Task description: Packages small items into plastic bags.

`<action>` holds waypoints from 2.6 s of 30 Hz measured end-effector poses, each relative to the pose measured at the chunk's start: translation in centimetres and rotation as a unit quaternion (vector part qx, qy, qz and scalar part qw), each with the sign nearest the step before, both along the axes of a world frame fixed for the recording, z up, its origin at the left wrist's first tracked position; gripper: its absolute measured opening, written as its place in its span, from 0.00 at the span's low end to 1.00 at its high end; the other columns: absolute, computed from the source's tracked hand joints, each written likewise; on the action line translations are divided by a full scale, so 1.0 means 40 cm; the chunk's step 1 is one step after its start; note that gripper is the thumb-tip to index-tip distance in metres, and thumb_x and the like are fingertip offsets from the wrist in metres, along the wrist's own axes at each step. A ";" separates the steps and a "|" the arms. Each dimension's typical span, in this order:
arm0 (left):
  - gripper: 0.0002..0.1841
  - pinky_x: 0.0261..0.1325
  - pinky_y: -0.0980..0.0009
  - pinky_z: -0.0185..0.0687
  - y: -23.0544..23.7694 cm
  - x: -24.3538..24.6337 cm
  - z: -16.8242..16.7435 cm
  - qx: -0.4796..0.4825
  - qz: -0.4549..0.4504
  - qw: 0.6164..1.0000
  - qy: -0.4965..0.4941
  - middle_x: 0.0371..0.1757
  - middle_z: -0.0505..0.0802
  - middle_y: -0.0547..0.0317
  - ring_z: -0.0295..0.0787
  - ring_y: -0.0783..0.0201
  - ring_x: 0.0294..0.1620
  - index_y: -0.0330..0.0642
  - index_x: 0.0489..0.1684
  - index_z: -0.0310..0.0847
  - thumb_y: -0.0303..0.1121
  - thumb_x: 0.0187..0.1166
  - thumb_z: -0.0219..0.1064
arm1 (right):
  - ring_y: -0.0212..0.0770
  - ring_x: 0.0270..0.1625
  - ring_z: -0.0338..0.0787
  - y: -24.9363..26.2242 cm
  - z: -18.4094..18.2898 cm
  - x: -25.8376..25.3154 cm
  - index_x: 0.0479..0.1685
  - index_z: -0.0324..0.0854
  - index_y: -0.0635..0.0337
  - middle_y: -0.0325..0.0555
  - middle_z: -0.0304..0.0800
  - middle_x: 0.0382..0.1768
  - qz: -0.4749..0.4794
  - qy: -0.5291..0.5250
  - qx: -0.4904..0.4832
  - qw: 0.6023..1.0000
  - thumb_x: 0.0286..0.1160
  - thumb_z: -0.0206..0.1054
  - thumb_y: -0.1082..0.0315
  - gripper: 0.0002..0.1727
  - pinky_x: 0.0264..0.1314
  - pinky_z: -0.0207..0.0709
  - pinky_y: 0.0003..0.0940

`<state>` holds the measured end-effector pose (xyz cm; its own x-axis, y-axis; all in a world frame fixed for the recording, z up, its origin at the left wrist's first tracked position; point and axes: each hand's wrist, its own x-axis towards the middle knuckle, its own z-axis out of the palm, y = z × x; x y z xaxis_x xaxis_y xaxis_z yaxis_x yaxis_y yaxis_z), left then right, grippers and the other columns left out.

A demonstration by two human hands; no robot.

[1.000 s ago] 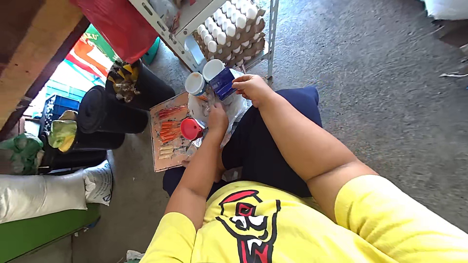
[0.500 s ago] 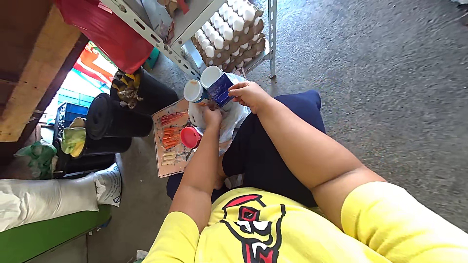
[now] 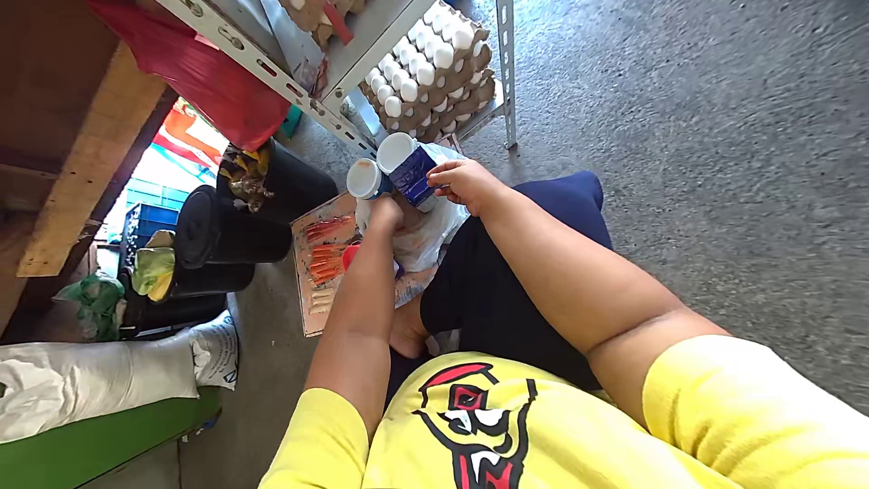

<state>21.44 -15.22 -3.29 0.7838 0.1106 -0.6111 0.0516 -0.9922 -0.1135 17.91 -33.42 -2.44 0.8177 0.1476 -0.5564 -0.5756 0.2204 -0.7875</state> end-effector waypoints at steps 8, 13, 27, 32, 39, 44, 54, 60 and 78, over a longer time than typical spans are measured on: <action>0.18 0.72 0.32 0.74 0.048 0.004 -0.045 0.091 -0.161 0.981 0.065 0.66 0.87 0.30 0.81 0.32 0.73 0.29 0.55 0.88 0.38 0.79 0.70 | 0.28 0.35 0.82 0.003 -0.001 0.008 0.64 0.83 0.56 0.42 0.91 0.50 0.001 0.006 0.000 1.000 0.84 0.65 0.66 0.14 0.36 0.71 0.24; 0.19 0.71 0.31 0.74 0.059 0.018 -0.059 0.080 -0.172 0.981 0.049 0.67 0.88 0.33 0.81 0.33 0.73 0.31 0.54 0.89 0.39 0.76 0.73 | 0.29 0.36 0.81 -0.006 -0.006 0.007 0.65 0.82 0.55 0.42 0.89 0.51 -0.002 0.013 0.007 1.000 0.84 0.64 0.66 0.14 0.38 0.72 0.26; 0.16 0.71 0.36 0.77 0.089 0.048 0.047 -0.089 -0.099 0.991 -0.016 0.57 0.93 0.40 0.89 0.41 0.64 0.38 0.60 0.89 0.33 0.76 0.72 | 0.29 0.35 0.82 -0.007 -0.004 0.006 0.62 0.83 0.55 0.42 0.89 0.47 -0.021 0.015 0.015 1.000 0.85 0.64 0.66 0.13 0.36 0.72 0.24; 0.11 0.64 0.41 0.82 0.116 0.040 0.054 -0.127 -0.028 0.990 -0.061 0.50 0.95 0.46 0.93 0.48 0.52 0.40 0.51 0.92 0.34 0.77 0.71 | 0.29 0.35 0.81 -0.007 -0.006 0.005 0.62 0.83 0.56 0.43 0.89 0.48 -0.023 0.011 0.018 1.000 0.84 0.65 0.67 0.13 0.36 0.72 0.24; 0.14 0.65 0.45 0.80 0.152 0.028 0.079 -0.186 0.030 0.978 -0.091 0.48 0.96 0.49 0.92 0.51 0.52 0.42 0.53 0.93 0.41 0.84 0.69 | 0.30 0.38 0.82 -0.005 -0.009 0.006 0.61 0.83 0.56 0.44 0.89 0.49 -0.023 0.011 0.008 1.000 0.83 0.66 0.67 0.12 0.39 0.72 0.26; 0.10 0.69 0.48 0.80 0.159 0.006 0.115 -0.251 0.068 0.955 -0.146 0.52 0.97 0.53 0.92 0.58 0.59 0.45 0.50 0.95 0.37 0.80 0.73 | 0.31 0.40 0.82 -0.005 -0.007 0.004 0.61 0.84 0.57 0.44 0.88 0.51 -0.006 -0.007 -0.013 1.000 0.83 0.67 0.67 0.13 0.43 0.74 0.28; 0.08 0.59 0.58 0.84 0.060 -0.167 0.167 -0.371 -0.111 0.869 -0.309 0.54 0.91 0.45 0.88 0.56 0.54 0.42 0.46 0.96 0.33 0.78 0.73 | 0.42 0.53 0.92 0.057 0.027 -0.034 0.69 0.76 0.65 0.53 0.91 0.55 0.137 0.117 0.240 0.954 0.87 0.41 0.29 0.44 0.57 0.83 0.34; 0.07 0.61 0.58 0.82 0.027 -0.303 0.078 -0.337 -0.205 0.834 -0.387 0.50 0.87 0.46 0.84 0.54 0.53 0.42 0.43 0.95 0.27 0.79 0.69 | 0.29 0.30 0.89 0.055 0.019 -0.031 0.51 0.83 0.60 0.40 0.92 0.34 0.034 0.112 0.203 0.972 0.84 0.64 0.71 0.06 0.33 0.82 0.21; 0.10 0.55 0.57 0.90 0.104 -0.532 -0.047 -0.340 -0.248 0.832 -0.363 0.45 0.94 0.47 0.93 0.52 0.49 0.43 0.43 0.94 0.24 0.78 0.64 | 0.28 0.33 0.90 0.013 0.027 -0.036 0.57 0.83 0.60 0.40 0.93 0.40 -0.051 -0.010 0.145 0.988 0.87 0.63 0.67 0.09 0.33 0.81 0.20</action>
